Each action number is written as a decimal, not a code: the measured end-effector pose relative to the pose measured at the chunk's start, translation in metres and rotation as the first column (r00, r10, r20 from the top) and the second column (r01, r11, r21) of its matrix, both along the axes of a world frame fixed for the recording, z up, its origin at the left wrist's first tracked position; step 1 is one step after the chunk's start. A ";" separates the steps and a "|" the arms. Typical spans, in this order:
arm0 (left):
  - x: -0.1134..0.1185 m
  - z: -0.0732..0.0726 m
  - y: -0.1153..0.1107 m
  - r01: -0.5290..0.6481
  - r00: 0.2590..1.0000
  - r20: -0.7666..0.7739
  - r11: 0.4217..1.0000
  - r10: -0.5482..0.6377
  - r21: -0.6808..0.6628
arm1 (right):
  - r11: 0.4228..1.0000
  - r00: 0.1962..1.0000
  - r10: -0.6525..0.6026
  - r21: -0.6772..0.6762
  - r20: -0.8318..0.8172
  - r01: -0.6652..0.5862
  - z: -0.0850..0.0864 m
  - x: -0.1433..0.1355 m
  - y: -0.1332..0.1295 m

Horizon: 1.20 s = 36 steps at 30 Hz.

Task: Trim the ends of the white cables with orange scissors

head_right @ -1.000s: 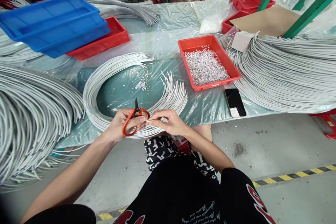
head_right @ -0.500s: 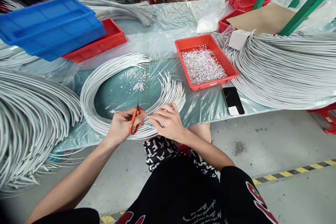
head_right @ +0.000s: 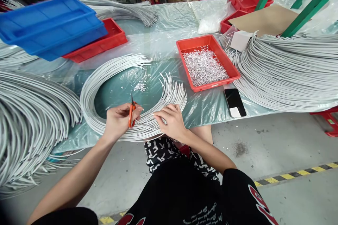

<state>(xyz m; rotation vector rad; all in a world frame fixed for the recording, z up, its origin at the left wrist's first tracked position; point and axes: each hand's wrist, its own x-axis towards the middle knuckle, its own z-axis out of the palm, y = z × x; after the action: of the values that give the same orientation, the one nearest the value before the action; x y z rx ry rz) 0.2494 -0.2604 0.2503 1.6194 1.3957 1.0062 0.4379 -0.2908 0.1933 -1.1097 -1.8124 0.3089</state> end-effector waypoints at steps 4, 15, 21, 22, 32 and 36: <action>-0.016 -0.014 0.036 -0.113 0.992 -0.050 0.993 0.112 -0.028 | 0.993 0.997 -0.071 -0.099 -0.020 0.069 -0.003 0.014 0.007; -0.053 -0.060 0.112 -0.252 0.949 -0.200 0.968 0.242 -0.024 | 0.962 0.991 -0.111 -0.258 -0.072 0.089 -0.010 0.056 0.001; -0.055 -0.065 0.112 -0.234 0.951 -0.220 0.971 0.218 -0.050 | 0.872 0.927 -0.128 -0.485 -0.352 -0.063 -0.007 0.073 -0.041; -0.056 -0.065 0.112 -0.225 0.951 -0.228 0.973 0.209 -0.047 | 0.851 0.906 -0.145 -0.517 -0.397 -0.091 -0.008 0.073 -0.050; -0.053 -0.061 0.107 -0.314 0.914 -0.275 0.949 0.297 -0.021 | 0.599 0.248 -0.646 -0.681 -0.721 -0.422 -0.048 0.041 -0.112; -0.049 -0.060 0.104 -0.302 0.906 -0.320 0.953 0.279 -0.022 | 0.486 0.083 -0.765 -0.657 -0.639 -0.577 -0.066 0.019 -0.120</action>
<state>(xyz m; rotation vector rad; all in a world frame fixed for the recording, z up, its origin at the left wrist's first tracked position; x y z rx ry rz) 0.2005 -0.1563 0.1899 1.5975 1.9125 0.8745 0.4574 -0.4107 0.1271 -1.1013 0.0519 1.6704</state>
